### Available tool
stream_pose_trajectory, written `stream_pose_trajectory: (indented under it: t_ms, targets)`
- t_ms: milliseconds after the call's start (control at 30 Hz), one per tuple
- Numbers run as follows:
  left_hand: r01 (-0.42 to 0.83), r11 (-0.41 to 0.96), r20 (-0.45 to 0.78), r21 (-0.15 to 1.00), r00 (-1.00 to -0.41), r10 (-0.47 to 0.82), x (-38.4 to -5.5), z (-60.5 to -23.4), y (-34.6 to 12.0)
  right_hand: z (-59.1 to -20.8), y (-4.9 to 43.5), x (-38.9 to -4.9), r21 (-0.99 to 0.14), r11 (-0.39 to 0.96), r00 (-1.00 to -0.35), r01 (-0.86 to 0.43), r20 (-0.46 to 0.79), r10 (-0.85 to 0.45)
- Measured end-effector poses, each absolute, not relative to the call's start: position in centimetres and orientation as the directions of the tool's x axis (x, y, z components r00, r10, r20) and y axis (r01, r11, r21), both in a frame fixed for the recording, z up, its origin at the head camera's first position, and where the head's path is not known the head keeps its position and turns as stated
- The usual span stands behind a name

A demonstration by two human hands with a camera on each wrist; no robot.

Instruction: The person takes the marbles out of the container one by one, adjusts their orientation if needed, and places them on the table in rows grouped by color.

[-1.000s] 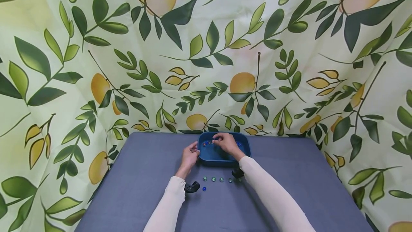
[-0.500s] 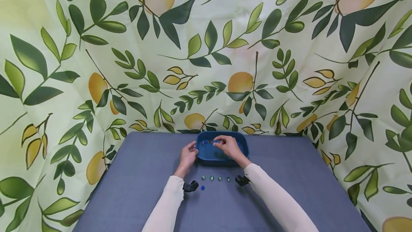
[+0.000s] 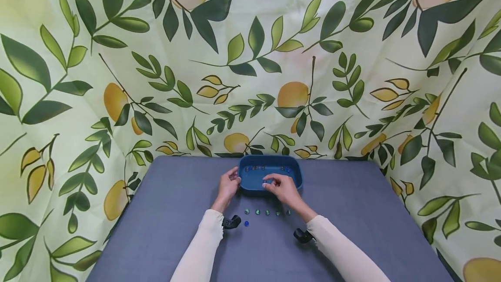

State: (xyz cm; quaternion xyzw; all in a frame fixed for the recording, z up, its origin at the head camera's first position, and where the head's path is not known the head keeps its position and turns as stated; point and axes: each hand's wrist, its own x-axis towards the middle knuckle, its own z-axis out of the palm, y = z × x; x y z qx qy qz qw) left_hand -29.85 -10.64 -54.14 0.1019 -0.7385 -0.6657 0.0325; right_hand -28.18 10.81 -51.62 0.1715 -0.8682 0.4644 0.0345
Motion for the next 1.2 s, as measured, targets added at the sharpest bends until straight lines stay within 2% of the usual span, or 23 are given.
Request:
stream_pose_trajectory:
  t_ms: [233,533,767,1200]
  targets:
    - [-0.106,0.111,-0.083,0.988,-0.977,-0.194,-30.4,-53.7,-10.7,-50.5,11.0,-26.1,-0.792,0.514,-0.937,-0.330,0.208,-0.280]
    - [-0.048,0.128,-0.021,0.991,-0.978,-0.206,-30.0,-53.6,-10.5,-51.7,11.2,-23.2,-0.818,0.481,-0.934,-0.317,0.179,-0.310]
    - [-0.097,0.114,-0.073,0.989,-0.978,-0.195,-30.2,-53.9,-10.6,-53.3,10.7,-21.6,-0.823,0.484,-0.934,-0.297,0.145,-0.327]
    - [-0.113,0.100,-0.091,0.989,-0.976,-0.196,-29.9,-53.9,-10.7,-55.7,9.8,-20.3,-0.831,0.482,-0.927,-0.277,0.098,-0.363]
